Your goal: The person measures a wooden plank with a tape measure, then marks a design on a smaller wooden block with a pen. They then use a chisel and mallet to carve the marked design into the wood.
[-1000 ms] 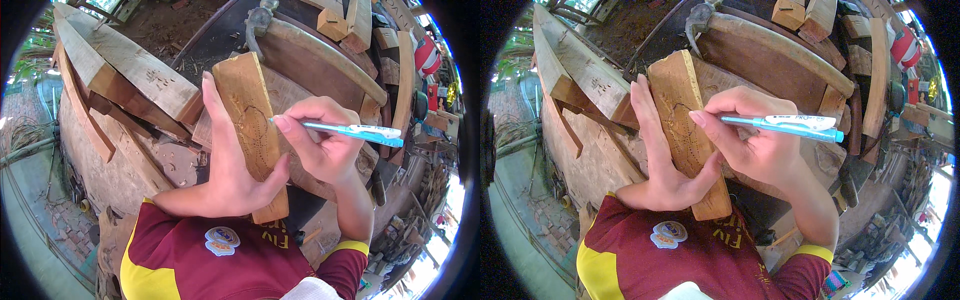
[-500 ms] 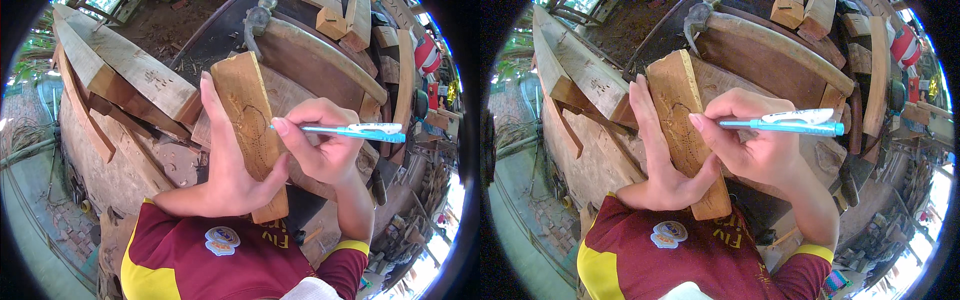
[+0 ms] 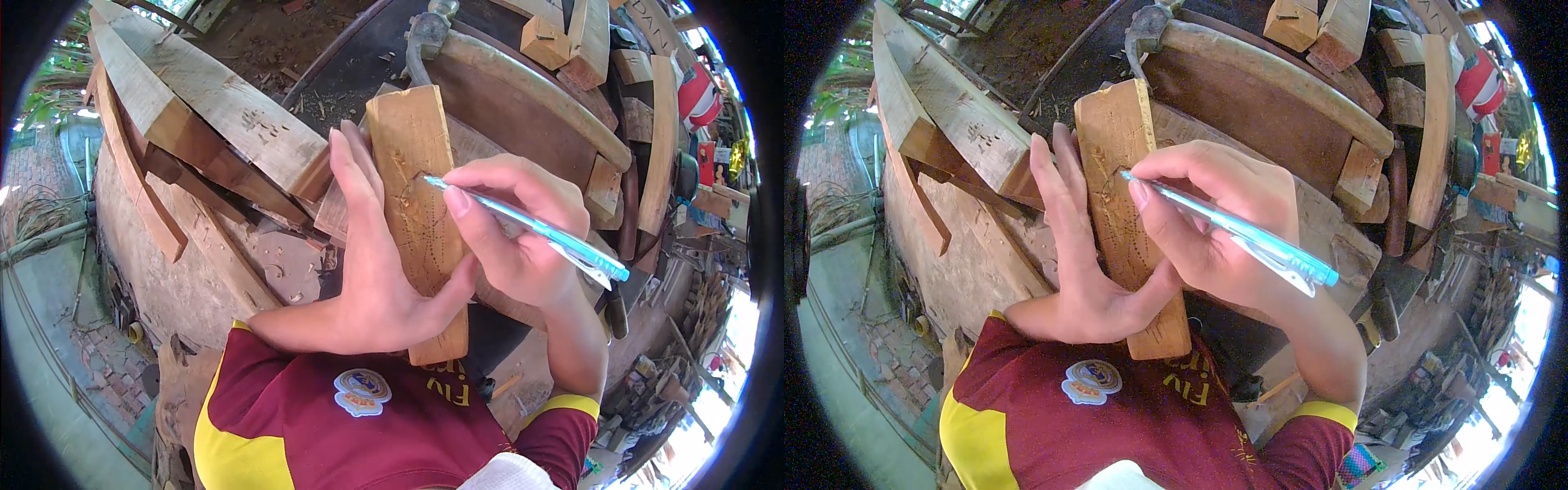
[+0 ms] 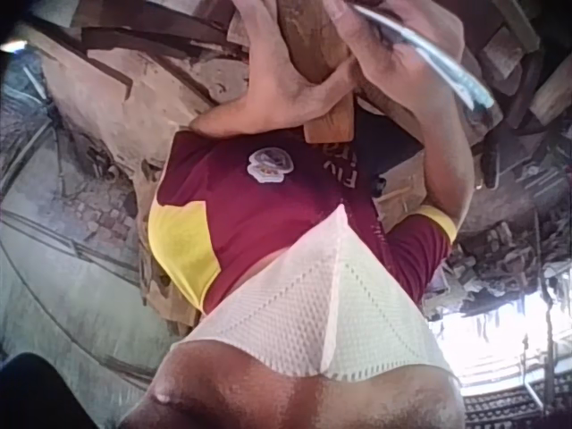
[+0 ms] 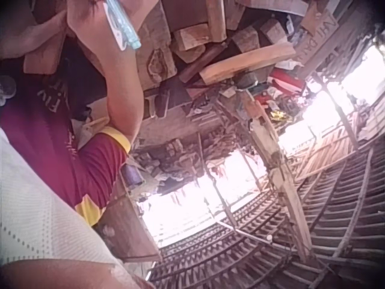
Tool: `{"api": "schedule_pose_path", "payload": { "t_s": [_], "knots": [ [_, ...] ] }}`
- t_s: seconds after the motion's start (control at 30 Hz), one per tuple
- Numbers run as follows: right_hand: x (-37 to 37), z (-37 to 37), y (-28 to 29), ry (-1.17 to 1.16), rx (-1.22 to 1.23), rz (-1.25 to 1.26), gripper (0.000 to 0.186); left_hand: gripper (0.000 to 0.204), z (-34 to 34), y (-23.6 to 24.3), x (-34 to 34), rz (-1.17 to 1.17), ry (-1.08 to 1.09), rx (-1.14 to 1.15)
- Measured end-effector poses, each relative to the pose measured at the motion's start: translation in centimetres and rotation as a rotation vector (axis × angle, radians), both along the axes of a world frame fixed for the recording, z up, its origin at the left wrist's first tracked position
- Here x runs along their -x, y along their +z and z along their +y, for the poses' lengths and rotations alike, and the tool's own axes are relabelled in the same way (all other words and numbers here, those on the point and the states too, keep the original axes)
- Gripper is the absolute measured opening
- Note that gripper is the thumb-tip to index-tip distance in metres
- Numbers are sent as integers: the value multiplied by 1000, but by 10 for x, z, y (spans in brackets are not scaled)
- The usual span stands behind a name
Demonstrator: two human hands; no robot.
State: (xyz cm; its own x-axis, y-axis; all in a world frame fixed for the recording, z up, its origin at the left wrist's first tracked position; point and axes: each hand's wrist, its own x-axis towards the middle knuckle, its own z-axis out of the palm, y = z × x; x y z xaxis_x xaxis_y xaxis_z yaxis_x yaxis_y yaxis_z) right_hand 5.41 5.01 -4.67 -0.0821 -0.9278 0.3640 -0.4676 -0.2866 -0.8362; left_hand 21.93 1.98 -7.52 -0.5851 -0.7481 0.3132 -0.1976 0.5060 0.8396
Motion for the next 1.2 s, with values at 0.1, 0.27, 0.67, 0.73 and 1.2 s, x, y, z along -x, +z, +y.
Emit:
{"api": "schedule_pose_path", "payload": {
  "t_s": [0.1, 0.27, 0.67, 0.73, 1.2],
  "knots": [
    [-1, 0, -1, -7, 47, 39, 7, 128, -1, 1, 0, 29, -13, -17],
    [-2, -2, -1, -7, 65, 42, 8, 128, 0, 1, 0, 9, -8, -11],
    [-4, -1, -1, 9, 28, 0, 7, 129, 0, 1, 1, 16, -15, 3],
    [-6, 0, 0, -36, 15, -9, 6, 129, 0, 1, 1, 26, -17, 5],
    [-11, -1, 0, -44, 58, 80, 13, 128, -1, 2, 0, -18, -18, 31]
  ]
}}
